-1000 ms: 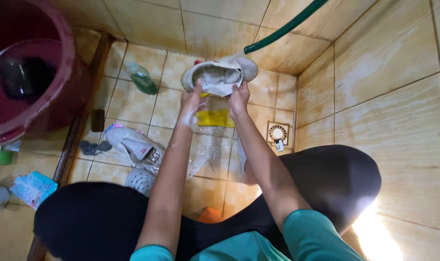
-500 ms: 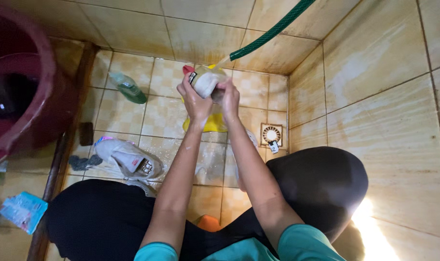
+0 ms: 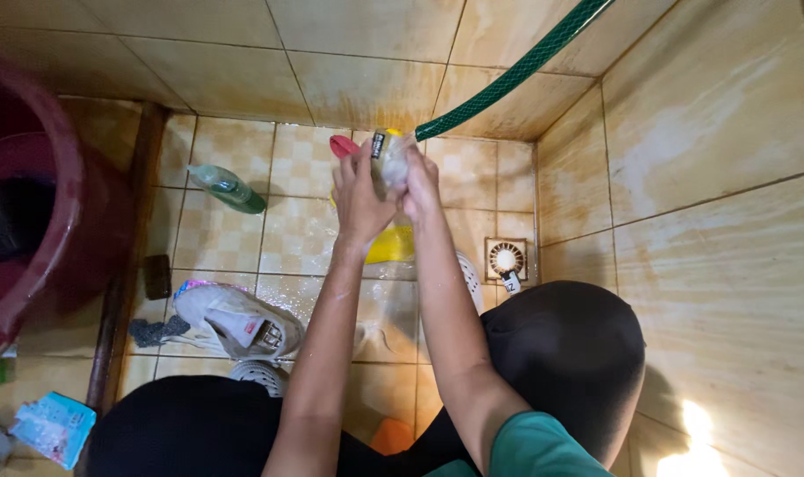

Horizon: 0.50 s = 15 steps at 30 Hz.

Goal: The person washes a pair of white sneakers using a hose and a pink brush. They scrub the uppers, soles, and interiors, then rinse repeatedly under running water.

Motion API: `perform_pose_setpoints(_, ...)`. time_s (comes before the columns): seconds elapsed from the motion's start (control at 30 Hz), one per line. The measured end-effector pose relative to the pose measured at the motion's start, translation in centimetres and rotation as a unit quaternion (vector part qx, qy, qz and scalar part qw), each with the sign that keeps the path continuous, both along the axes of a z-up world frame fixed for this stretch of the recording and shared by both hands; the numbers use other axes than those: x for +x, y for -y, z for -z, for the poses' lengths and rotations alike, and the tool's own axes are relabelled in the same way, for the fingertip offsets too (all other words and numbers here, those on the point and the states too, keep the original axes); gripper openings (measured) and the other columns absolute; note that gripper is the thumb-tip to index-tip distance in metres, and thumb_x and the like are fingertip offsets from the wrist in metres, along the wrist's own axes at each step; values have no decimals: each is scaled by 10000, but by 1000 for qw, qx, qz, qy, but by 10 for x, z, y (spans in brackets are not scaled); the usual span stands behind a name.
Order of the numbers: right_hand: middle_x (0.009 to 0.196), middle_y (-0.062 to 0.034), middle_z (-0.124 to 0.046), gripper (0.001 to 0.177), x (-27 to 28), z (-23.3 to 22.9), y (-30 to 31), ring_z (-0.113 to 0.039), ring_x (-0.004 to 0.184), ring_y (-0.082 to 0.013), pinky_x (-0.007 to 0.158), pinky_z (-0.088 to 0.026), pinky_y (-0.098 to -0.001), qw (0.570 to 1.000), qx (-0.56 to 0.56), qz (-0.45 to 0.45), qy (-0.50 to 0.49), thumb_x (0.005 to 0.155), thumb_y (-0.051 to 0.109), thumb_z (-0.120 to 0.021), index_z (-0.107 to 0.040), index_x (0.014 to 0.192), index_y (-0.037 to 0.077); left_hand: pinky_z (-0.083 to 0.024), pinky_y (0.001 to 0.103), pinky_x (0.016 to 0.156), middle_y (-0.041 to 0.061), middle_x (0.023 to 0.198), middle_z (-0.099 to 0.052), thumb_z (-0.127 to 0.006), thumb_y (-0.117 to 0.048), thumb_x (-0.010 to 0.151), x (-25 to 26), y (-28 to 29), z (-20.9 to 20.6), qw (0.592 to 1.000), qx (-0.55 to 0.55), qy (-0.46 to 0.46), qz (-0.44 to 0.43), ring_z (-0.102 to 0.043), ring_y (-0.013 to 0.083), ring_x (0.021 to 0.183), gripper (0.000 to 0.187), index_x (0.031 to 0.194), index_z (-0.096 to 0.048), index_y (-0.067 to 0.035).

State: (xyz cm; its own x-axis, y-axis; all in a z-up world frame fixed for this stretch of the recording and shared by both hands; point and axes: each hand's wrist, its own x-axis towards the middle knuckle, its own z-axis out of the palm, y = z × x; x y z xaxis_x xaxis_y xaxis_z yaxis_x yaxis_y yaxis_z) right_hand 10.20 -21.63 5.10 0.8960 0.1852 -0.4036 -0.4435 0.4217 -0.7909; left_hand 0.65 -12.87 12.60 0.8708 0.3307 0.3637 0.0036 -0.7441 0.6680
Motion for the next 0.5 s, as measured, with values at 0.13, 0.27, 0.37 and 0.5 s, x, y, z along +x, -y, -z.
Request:
perform_pose_setpoints(0.13,928,-57,-716,531,9,-11,-2,-658,756,-122,659,-557,-303,999,-9,-13,43,1024,515,-555,-705,1071,8,-420,521,1091,274,1396,-497,-799,-278,927,17,-10,9,993,-24,114,37,-511,472,1285,768,1503,-374,1)
perform_pose_setpoints(0.27,882,-40,-722,595,3,-28,-7,-678,743,-103,650,-566,-287,997,-53,-57,26,981,584,-540,-719,1008,17,-422,493,1113,248,1393,-555,-729,-284,1013,26,-23,17,967,-174,140,121,-546,428,1306,566,1432,-488,9)
perform_pose_setpoints(0.37,831,-53,-711,522,-4,-38,-18,-654,724,-123,647,-556,-293,997,-54,-10,45,989,498,-636,-721,914,-11,-505,444,1028,198,1161,-630,-614,-305,1047,28,-18,20,977,-164,129,46,-634,370,1131,312,1169,-589,-18)
perform_pose_setpoints(0.5,879,-41,-736,338,-17,-36,-30,-636,769,-98,682,-532,-267,973,-83,102,189,950,332,-745,-748,961,-6,-501,440,912,203,1045,-659,-378,-304,1137,48,-16,22,975,-205,88,11,-640,371,987,388,1078,-623,-9)
